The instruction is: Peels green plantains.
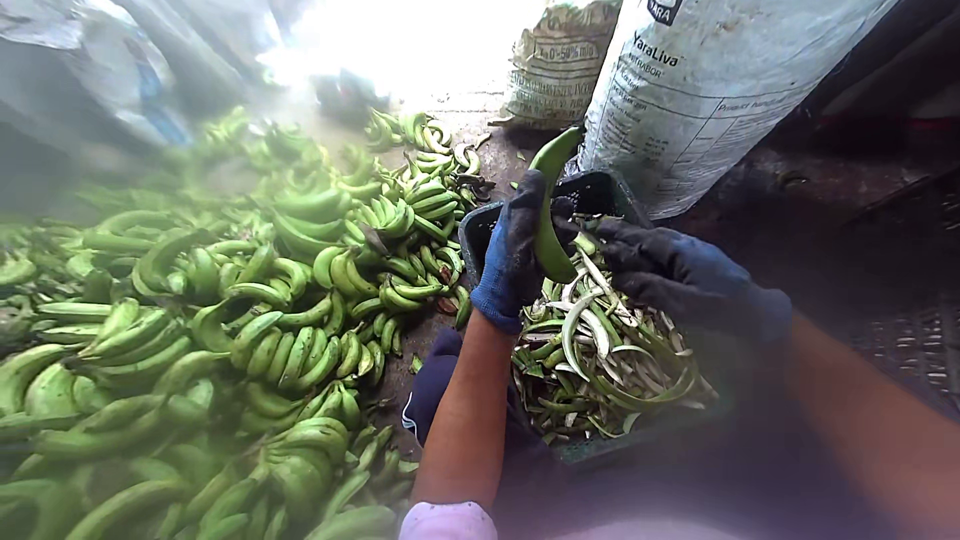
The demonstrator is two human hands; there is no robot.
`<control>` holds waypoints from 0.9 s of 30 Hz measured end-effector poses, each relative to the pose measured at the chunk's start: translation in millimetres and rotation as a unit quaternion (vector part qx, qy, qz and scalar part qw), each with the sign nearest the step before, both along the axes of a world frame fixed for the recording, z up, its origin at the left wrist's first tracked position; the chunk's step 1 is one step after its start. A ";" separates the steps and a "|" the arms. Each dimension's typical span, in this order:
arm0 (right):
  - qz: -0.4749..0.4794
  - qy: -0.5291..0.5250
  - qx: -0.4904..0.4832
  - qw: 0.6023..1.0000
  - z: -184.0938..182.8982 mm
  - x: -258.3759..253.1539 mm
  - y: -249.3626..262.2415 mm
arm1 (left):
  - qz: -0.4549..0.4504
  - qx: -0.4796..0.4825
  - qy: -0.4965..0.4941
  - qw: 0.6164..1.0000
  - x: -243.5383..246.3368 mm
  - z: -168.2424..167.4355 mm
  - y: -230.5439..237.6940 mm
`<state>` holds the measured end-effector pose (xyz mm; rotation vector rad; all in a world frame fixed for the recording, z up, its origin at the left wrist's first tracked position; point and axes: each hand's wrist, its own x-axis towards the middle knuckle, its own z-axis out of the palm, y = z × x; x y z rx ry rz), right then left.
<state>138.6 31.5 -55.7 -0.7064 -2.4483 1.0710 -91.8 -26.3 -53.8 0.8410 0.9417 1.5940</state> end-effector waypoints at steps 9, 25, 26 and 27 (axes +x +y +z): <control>0.037 0.004 0.158 0.987 -1.8 0.4 -2.9 | 0.048 0.019 -0.021 0.998 6.5 4.2 -6.4; -0.202 -0.009 0.097 0.974 21.6 3.0 68.0 | -0.127 -0.038 -0.061 0.989 6.5 8.5 -43.4; -0.163 0.023 0.057 0.985 18.6 2.8 60.1 | -0.124 -0.030 -0.058 0.990 2.4 9.5 -43.5; -0.128 0.048 0.019 0.990 12.8 1.2 50.5 | -0.112 -0.022 -0.054 0.992 -0.6 9.1 -43.5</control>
